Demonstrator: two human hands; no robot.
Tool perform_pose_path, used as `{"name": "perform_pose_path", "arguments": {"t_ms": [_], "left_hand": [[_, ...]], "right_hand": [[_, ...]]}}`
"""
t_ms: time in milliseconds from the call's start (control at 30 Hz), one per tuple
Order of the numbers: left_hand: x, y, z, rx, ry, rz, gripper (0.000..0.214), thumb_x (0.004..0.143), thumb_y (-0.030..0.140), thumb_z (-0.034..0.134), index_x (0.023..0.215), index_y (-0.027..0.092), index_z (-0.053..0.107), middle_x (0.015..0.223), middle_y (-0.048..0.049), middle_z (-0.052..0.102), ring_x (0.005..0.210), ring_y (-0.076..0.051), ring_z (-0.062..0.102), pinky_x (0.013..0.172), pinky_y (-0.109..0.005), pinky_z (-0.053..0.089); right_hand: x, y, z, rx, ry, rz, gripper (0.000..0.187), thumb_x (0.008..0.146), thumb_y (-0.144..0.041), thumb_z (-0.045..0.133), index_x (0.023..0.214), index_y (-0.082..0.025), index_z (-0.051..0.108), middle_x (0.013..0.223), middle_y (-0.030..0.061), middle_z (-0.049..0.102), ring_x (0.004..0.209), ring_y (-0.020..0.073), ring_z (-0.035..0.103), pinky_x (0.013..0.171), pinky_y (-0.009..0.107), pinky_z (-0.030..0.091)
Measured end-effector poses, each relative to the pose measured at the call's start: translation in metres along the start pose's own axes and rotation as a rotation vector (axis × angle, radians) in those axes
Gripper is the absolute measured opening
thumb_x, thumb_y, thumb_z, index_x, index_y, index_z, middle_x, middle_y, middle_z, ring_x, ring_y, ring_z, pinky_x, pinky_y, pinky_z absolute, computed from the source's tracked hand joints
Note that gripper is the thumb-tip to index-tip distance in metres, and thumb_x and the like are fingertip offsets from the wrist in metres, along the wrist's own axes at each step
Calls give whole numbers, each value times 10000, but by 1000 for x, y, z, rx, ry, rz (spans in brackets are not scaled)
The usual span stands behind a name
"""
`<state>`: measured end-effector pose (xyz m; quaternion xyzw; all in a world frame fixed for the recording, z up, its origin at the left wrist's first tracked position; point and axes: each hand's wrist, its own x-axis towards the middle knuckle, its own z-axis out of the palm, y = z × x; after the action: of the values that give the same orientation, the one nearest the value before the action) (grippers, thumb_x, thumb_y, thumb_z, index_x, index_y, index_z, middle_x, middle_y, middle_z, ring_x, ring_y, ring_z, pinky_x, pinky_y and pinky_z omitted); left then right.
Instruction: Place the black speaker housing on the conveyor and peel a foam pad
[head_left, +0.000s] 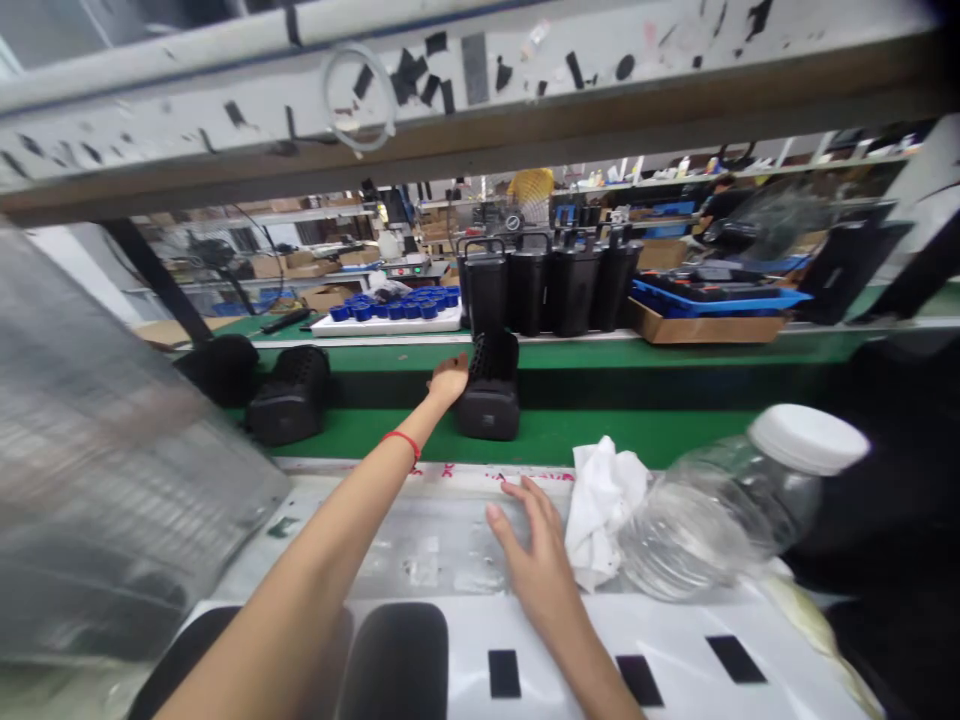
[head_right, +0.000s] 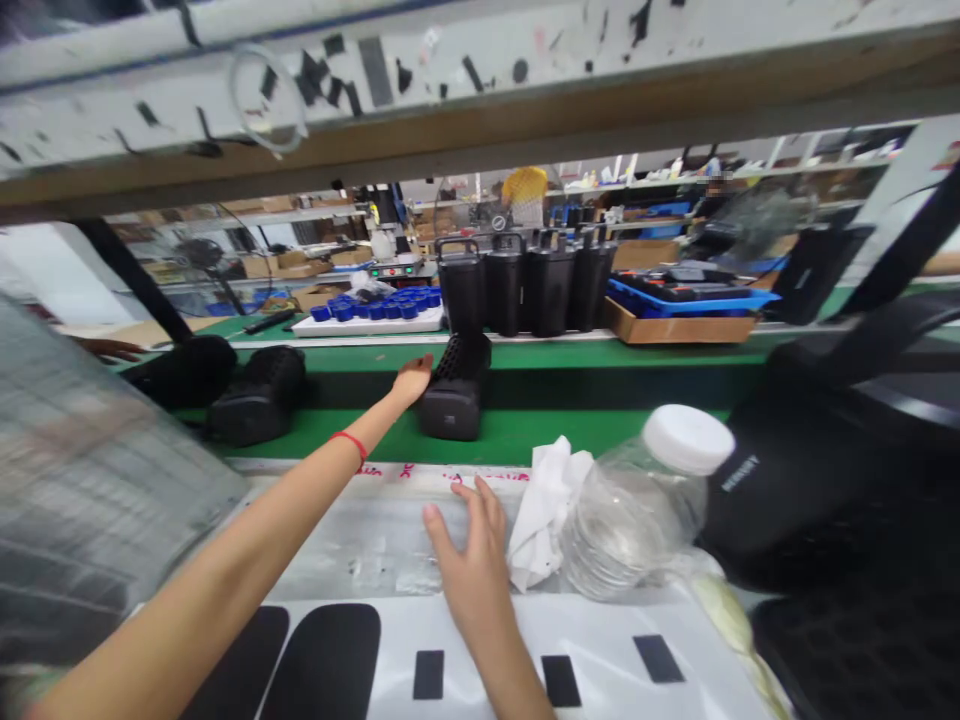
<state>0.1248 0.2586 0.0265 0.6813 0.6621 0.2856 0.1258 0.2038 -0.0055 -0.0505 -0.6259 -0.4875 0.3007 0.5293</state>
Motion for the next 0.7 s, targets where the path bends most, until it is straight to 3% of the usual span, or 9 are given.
{"name": "perform_pose_path", "arguments": {"t_ms": [133, 200, 300, 367, 533, 700], "left_hand": [[-21, -55, -45, 298, 215, -82, 501, 920, 370, 644, 1370, 201, 504, 1546, -110, 391, 1432, -351, 349, 1180, -644, 255], [-26, -87, -72, 407, 307, -211, 567, 895, 327, 680, 1408, 212, 469, 1605, -105, 293, 1482, -376, 240, 1200, -671, 173], [-27, -127, -97, 485, 443, -479, 571, 902, 296, 673, 1421, 214, 449, 1605, -120, 279, 1468, -394, 266, 1168, -690, 256], [-25, -143, -102, 512, 487, -565, 531, 928, 288, 640, 1418, 214, 449, 1578, -128, 325, 1433, -382, 343, 1122, -658, 370], [-16, -155, -100, 583, 473, -537, 494, 938, 285, 630, 1398, 205, 468, 1533, -129, 392, 1378, -356, 431, 1068, -600, 465], [-16, -170, -115, 625, 379, -396, 543, 909, 276, 669, 1406, 211, 459, 1538, -130, 380, 1375, -364, 429, 1053, -593, 481]], "right_hand": [[0, 5, 1, -12, -3, -4, 673, 799, -710, 471, 1174, -169, 615, 1455, 158, 441, 1416, 314, 318, 1212, 535, 187], [0, 6, 1, -35, -35, 6, 672, 786, -715, 489, 1177, -183, 616, 1472, 147, 427, 1423, 322, 307, 1209, 557, 186], [-1, 10, 2, -73, -76, 8, 651, 791, -715, 504, 1185, -208, 615, 1493, 127, 409, 1432, 325, 293, 1202, 583, 196], [-2, 12, 3, -94, -68, -11, 608, 819, -702, 490, 1178, -226, 610, 1495, 110, 405, 1434, 313, 286, 1203, 581, 197], [-6, 15, 5, -141, -56, -73, 475, 882, -636, 488, 1149, -262, 610, 1462, 83, 422, 1414, 296, 308, 1191, 586, 221], [-8, 14, 9, -177, -34, -106, 441, 884, -611, 504, 1125, -265, 629, 1433, 86, 449, 1394, 314, 329, 1167, 621, 252]]}}
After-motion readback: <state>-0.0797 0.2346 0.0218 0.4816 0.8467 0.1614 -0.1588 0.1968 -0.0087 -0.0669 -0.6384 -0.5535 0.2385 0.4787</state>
